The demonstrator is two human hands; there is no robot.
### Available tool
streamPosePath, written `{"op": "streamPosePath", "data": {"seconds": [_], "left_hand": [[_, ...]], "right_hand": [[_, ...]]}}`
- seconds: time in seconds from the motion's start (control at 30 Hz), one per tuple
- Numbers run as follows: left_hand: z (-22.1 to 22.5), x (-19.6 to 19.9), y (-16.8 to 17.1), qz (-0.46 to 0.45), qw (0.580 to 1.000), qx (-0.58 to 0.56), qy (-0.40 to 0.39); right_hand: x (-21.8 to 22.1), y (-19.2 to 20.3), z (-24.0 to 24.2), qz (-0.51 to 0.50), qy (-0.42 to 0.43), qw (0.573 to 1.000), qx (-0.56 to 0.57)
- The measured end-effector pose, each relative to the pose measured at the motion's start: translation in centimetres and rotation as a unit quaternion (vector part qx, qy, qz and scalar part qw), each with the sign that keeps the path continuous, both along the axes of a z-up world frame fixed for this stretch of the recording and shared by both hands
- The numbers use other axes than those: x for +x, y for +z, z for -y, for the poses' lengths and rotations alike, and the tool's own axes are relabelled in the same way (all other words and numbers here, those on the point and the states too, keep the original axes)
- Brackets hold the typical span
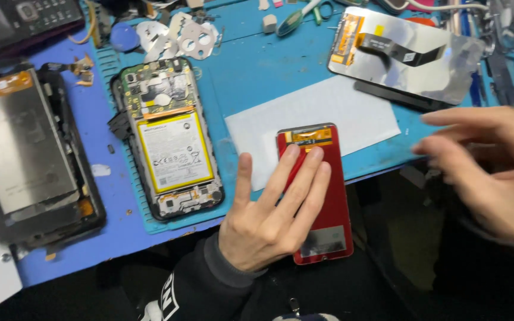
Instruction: The person repairs a smartphone at a cluttered workbench. They press a battery and flex cable into an opened phone chassis, align the display assembly, then use tweezers to position a flex cable on a red phone housing and press the screen into place, handling several disassembled phones and parts.
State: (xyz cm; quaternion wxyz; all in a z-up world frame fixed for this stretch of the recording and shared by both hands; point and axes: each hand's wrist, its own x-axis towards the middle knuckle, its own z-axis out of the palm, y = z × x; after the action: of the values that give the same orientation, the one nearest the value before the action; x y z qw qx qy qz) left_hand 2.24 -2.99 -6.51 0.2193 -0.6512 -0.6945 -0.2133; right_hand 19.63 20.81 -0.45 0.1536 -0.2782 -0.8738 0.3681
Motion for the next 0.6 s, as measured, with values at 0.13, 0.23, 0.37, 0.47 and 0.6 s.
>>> {"op": "streamPosePath", "data": {"seconds": [0.13, 0.23, 0.37, 0.47, 0.6], "left_hand": [[-0.3, 0.1, 0.5, 0.031, 0.999, -0.018, 0.003], [-0.6, 0.4, 0.5, 0.047, 0.999, -0.021, 0.010], [-0.6, 0.6, 0.5, 0.055, 0.998, -0.029, 0.025], [-0.5, 0.5, 0.5, 0.057, 0.997, -0.032, 0.026], [-0.8, 0.6, 0.3, 0.063, 0.997, -0.031, 0.029]], "right_hand": [[15.1, -9.0, -10.9, 0.007, -0.206, 0.978, 0.017], [12.2, -6.4, -9.9, -0.066, -0.291, 0.954, -0.025], [6.2, -2.2, -4.3, -0.042, -0.202, 0.971, 0.118], [3.5, -0.4, -4.1, 0.079, -0.117, 0.940, 0.310], [6.9, -5.1, -9.5, 0.068, -0.114, 0.925, 0.357]]}}
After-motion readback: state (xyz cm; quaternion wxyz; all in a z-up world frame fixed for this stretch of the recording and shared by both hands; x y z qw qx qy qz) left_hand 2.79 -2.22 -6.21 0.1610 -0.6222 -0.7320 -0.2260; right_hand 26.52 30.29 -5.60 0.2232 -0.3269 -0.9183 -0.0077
